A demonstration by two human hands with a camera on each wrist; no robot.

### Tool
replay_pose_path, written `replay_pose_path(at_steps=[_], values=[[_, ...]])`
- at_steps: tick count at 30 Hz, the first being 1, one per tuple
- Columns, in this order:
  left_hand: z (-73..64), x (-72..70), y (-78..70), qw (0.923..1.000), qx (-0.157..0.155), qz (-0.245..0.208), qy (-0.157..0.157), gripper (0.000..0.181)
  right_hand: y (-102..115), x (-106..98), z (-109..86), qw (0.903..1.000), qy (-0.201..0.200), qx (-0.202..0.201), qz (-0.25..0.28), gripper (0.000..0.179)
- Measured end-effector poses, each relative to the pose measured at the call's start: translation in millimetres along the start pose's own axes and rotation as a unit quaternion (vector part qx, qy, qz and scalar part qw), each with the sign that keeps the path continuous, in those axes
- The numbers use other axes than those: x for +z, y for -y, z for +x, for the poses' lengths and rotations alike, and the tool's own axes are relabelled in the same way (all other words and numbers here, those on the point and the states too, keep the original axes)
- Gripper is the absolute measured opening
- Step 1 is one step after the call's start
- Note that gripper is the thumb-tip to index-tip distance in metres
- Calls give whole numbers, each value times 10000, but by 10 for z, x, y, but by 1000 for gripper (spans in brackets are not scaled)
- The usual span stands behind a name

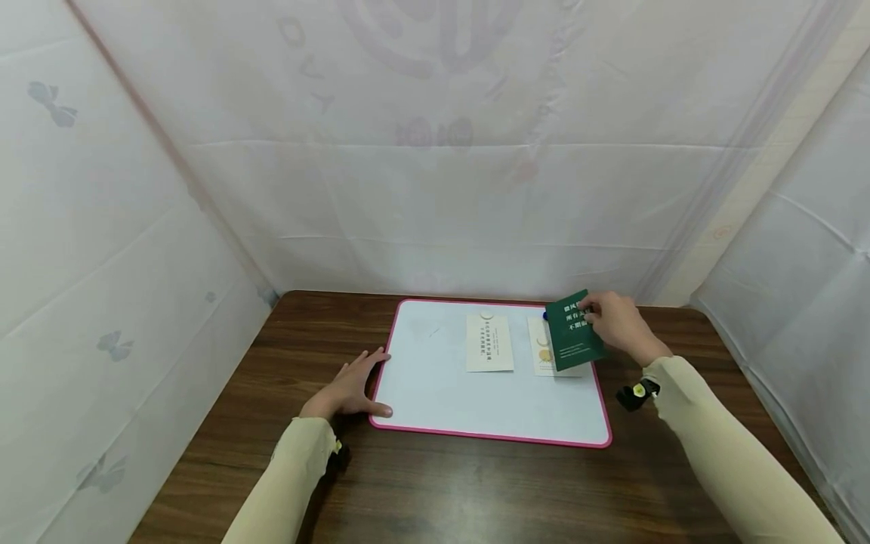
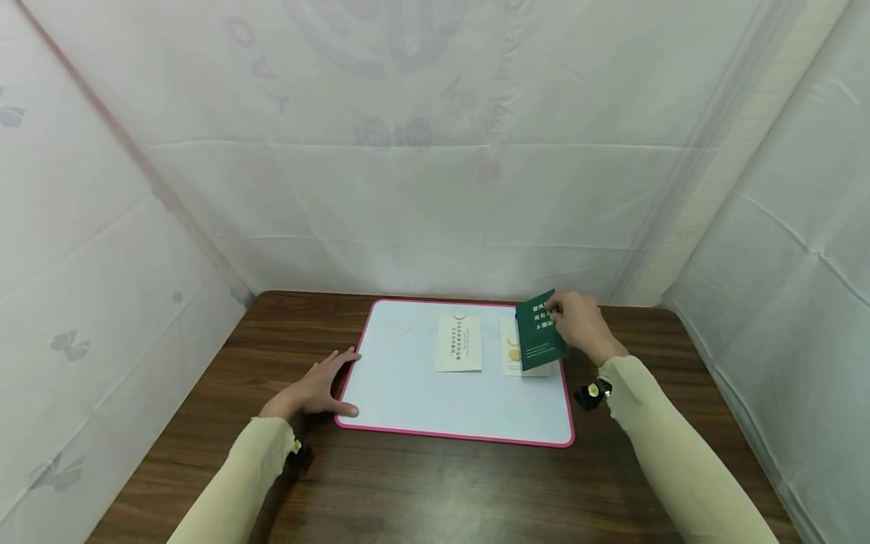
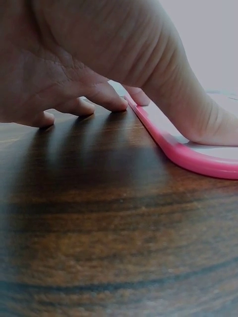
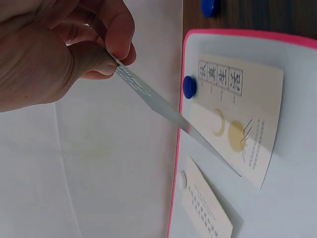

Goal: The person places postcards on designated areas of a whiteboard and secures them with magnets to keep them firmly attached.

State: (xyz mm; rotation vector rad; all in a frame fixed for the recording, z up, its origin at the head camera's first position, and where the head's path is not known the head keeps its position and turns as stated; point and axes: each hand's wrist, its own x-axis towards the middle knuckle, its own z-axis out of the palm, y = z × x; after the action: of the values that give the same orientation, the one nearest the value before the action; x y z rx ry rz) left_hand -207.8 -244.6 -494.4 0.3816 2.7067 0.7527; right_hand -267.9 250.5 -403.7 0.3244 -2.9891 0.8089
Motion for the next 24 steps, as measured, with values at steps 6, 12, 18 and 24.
replay_pose_path(at_steps=[6,12,18,24], values=[[-16,-12,-31,10000,-44,10,-16,107,106,31,37,9999,21,-91,45,24],[-9,-19,-46,9999,-113,21,-35,107,196,49,72,9999,56,-94,82,24],[3,-7,-40,9999,-101,25,-4,108,239,89,109,9998,87,-118,168,25],[4,-20,-36,10000,-59,34,-15,107,305,141,153,9995,87,-155,269,25]])
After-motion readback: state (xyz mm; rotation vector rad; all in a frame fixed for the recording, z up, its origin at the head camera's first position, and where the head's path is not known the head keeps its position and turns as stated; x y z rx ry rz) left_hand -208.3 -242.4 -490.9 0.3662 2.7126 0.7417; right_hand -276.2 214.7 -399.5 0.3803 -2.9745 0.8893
